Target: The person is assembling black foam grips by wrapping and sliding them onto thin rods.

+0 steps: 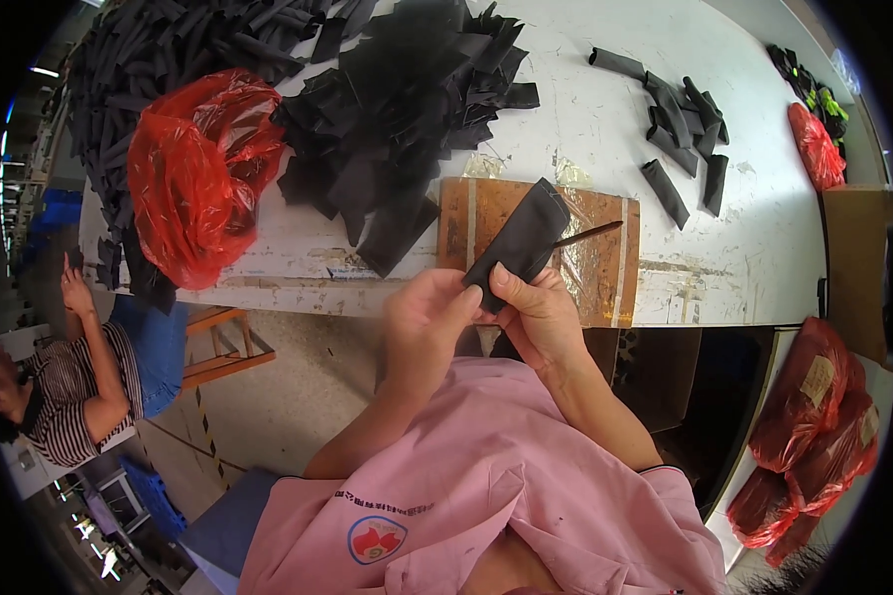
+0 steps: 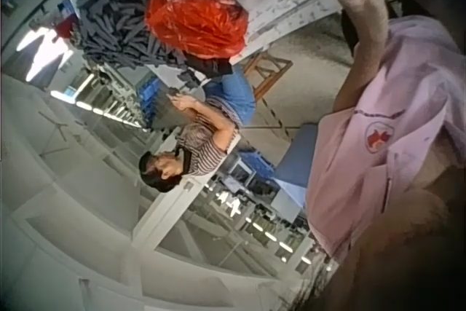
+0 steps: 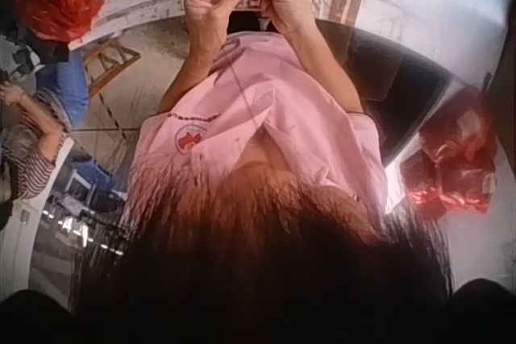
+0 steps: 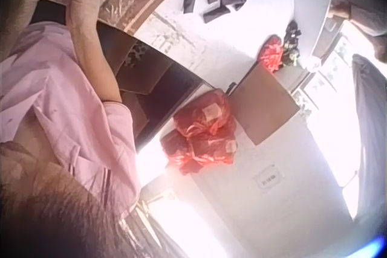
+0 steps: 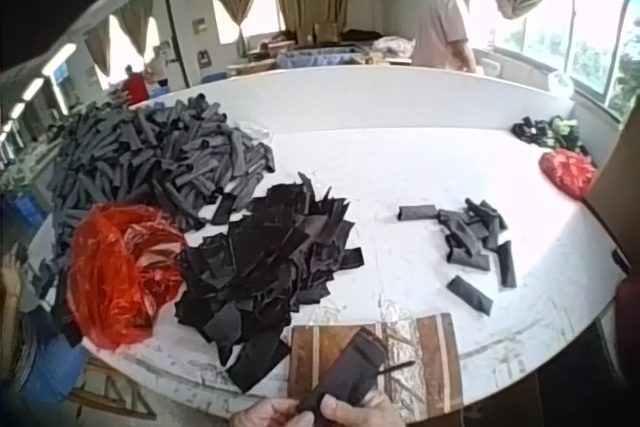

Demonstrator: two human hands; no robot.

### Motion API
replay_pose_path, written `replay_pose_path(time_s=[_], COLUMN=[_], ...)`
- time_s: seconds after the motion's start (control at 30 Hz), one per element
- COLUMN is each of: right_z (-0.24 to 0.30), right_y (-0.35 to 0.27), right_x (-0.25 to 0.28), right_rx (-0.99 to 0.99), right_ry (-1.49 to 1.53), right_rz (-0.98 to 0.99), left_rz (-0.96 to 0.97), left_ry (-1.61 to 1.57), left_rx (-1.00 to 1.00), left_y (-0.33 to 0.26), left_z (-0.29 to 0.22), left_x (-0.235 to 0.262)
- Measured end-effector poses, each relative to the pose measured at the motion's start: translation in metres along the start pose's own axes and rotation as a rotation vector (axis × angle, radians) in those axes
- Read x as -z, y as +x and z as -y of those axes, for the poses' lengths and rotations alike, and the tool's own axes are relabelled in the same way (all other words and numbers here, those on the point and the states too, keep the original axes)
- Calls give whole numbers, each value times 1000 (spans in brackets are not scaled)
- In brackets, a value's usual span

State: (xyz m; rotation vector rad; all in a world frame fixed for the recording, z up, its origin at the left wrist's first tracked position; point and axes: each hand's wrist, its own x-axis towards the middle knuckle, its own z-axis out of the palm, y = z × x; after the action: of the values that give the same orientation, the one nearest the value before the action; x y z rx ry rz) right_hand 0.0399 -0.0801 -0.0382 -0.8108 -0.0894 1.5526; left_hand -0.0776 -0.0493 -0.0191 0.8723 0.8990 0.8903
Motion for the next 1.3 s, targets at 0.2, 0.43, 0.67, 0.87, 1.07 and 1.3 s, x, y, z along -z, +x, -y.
replay_pose_path(time_s=[0.2, 0.43, 0.67, 0.87, 1.07, 1.3], right_z=[6, 9, 6, 19, 24, 18], right_y=[-2, -2, 0, -2, -19, -9], right_x=[-11, -12, -5, 10, -13, -3], right_rx=[-15, 24, 6, -101, 750, 946], right_ry=[-19, -26, -29, -727, -1191, -1568], right_rz=[-65, -68, -9, 50, -13, -101], left_rz=[71, 121, 46, -53, 146, -169], left_ry=[-22, -47, 43, 201, 436, 711], left_rx=[14, 40, 53, -125, -234, -528], left_y=[1, 4, 9, 16, 11, 12], left_z=[-4, -6, -12, -4, -4, 15], left_x=[2, 1, -5, -3, -5, -18])
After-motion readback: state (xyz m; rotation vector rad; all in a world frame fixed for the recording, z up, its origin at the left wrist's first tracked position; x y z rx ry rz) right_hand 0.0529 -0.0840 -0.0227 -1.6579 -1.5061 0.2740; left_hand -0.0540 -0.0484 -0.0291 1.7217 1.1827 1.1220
